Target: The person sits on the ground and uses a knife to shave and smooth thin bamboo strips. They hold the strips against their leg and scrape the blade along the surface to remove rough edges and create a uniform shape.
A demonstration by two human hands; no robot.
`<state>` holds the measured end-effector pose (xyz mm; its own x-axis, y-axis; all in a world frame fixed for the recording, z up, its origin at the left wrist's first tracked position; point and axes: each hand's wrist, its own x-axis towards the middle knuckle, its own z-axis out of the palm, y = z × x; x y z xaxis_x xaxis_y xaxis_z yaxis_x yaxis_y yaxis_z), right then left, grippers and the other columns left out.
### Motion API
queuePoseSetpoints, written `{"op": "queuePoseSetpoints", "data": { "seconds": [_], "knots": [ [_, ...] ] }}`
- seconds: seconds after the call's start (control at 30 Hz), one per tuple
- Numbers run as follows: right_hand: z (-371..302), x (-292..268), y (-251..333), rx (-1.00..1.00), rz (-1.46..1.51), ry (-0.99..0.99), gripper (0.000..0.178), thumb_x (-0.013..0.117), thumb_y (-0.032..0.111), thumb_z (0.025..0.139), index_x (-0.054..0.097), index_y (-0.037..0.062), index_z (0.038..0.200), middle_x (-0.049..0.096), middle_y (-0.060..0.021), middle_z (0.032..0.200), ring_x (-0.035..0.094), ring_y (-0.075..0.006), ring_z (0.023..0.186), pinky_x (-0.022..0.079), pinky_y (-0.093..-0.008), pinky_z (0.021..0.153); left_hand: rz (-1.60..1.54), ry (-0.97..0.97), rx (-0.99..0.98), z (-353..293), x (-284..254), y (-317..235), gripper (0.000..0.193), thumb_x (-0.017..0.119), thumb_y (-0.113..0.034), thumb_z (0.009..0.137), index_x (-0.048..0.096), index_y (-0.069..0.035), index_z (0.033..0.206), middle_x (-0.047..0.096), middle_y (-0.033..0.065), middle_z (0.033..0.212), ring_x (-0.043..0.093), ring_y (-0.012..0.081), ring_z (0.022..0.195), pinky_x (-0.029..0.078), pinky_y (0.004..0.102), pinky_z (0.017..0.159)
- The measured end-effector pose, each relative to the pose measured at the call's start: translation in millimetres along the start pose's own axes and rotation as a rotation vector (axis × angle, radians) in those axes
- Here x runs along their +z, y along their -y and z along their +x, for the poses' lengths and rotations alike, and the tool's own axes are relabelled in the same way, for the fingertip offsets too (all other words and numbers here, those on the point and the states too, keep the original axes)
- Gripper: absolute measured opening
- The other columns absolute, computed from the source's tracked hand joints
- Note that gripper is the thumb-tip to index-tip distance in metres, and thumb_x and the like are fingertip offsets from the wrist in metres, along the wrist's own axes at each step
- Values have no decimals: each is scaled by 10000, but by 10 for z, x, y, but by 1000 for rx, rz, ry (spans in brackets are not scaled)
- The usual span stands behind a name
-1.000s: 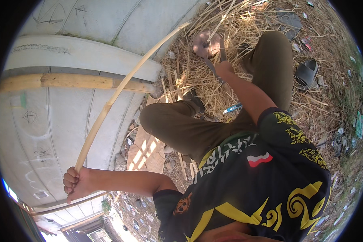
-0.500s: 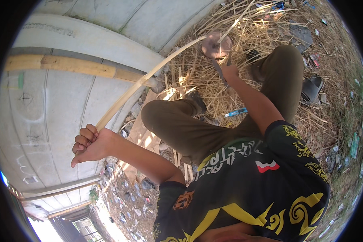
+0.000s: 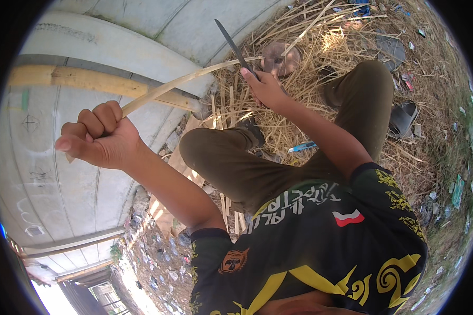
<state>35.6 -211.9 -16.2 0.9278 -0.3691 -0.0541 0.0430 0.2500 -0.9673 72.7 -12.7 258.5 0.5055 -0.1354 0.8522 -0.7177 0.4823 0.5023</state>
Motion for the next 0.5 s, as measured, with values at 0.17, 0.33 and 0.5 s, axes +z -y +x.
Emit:
{"op": "queuePoseSetpoints", "data": {
  "seconds": [0.17,0.33,0.5],
  "knots": [
    [-414,294,414,-41,343,218,503,457,540,1077,446,94,845,403,17,609,402,-95,432,366,-279,397,-69,105,-54,276,545,153,609,772,-196,864,231,-210,583,167,-73,521,93,99,492,89,315,517],
    [-520,138,910,88,433,141,439,487,482,1080,437,101,868,397,3,616,376,-105,424,342,-299,398,81,60,18,447,1202,276,494,709,-223,934,327,-199,621,282,-73,527,204,62,428,147,260,429],
    [-587,47,1145,-535,462,-204,433,455,489,1084,437,103,889,409,-14,628,387,-124,437,341,-296,407,-99,184,-43,610,1324,350,384,709,-22,875,429,-190,674,370,-90,560,303,24,414,207,231,397]
  ]
}}
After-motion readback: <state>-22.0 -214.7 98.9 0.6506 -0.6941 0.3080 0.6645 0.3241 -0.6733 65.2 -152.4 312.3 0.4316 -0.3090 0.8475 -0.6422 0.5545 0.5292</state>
